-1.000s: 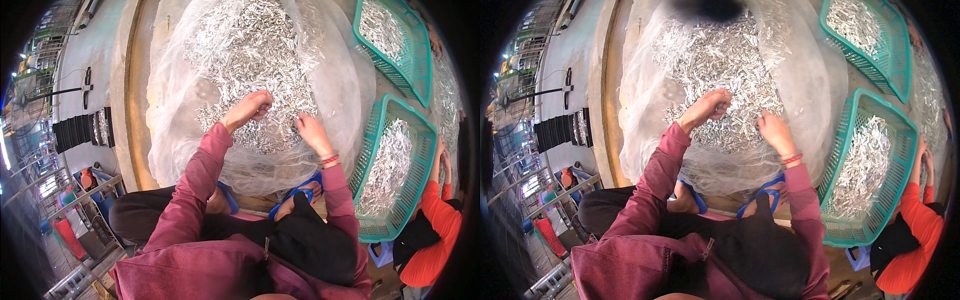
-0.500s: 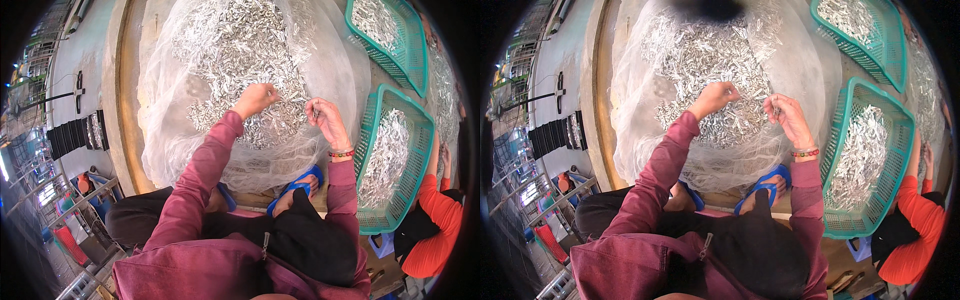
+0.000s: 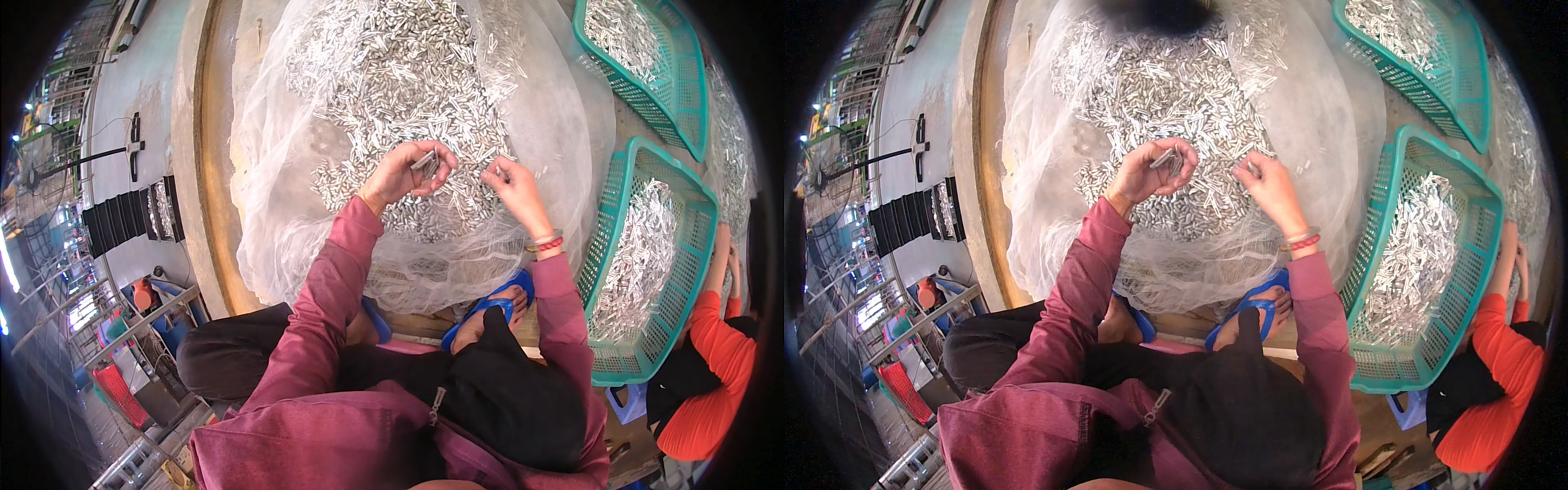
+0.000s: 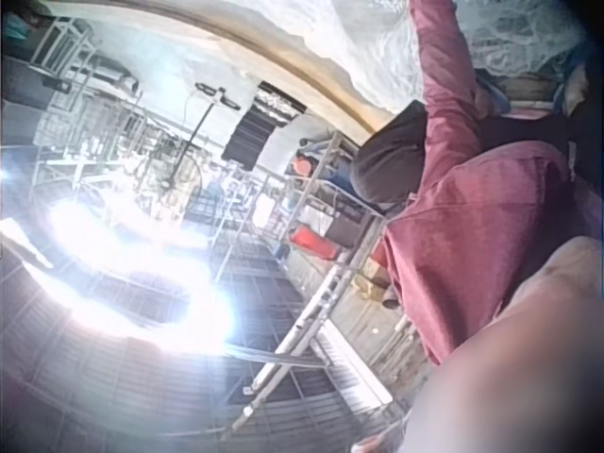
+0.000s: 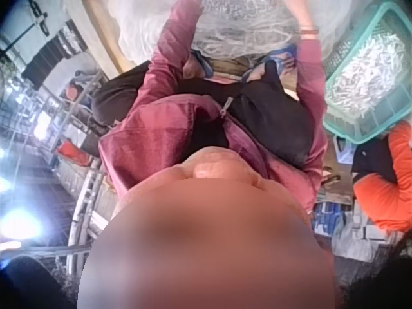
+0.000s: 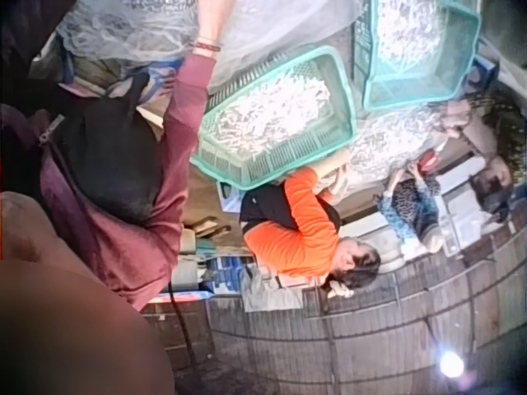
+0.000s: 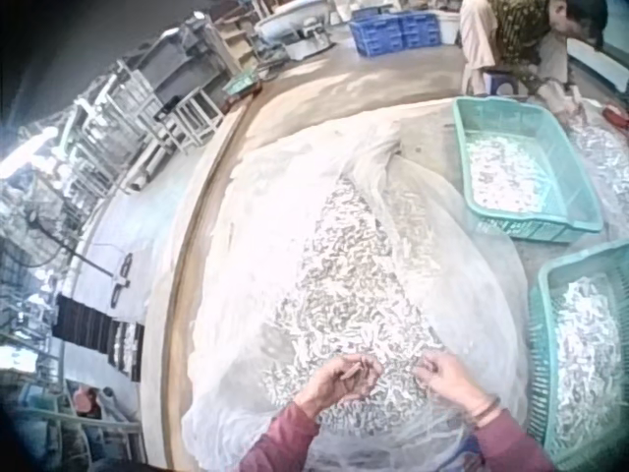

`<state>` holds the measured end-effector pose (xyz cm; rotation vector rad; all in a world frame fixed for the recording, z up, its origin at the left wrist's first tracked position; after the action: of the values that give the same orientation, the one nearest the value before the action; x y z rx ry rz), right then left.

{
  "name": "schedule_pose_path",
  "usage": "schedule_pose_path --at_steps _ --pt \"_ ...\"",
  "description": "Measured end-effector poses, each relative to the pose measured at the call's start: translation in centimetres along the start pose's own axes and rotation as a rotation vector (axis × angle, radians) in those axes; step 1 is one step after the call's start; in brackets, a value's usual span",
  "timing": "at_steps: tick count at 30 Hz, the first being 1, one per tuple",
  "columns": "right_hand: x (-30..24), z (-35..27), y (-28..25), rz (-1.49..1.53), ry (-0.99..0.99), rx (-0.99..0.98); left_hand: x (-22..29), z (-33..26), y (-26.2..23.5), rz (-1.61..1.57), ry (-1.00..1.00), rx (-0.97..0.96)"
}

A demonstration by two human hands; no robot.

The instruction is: The person sorts small silver fish by hand from a large white mesh bag into green plastic baskets. They repeatedly pick up handfuls of fish and place them into the baskets while seated on the floor.

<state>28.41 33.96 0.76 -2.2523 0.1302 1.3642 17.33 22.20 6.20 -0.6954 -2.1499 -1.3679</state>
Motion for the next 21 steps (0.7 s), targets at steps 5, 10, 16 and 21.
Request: schedule_pose_path --at_steps 5,10,16,21 --pt "-1.6 -0.4 -2.5 0.001 0.043 0.063 0.1 0.6 -0.2 0.343 -0.06 0.065" --pt "-3.5 -3.2 2.6 -0.612 -0.009 -0.021 -1.0 0.6 1.6 -0.162 -0.105 -0.144" --pt "-3.5 -3.4 7.7 -0.738 -0.215 -0.146 -0.3 -0.1 -3.2 1.118 0.087 0.201" --pt "-0.8 -0.9 2.9 -0.119 -0.022 -0.117 -3.5 0.0 -2.1 1.79 0.175 0.117"
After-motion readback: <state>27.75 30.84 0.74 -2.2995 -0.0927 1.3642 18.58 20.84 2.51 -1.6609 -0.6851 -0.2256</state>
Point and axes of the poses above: each hand's wrist, its own z-axis towards the middle knuckle, its own y-axis out of the palm, x = y × z, the point moved 9 cm from there along z, towards the middle knuckle, and after that the axes turned 3 degrees about y, right-handed, at the moved point
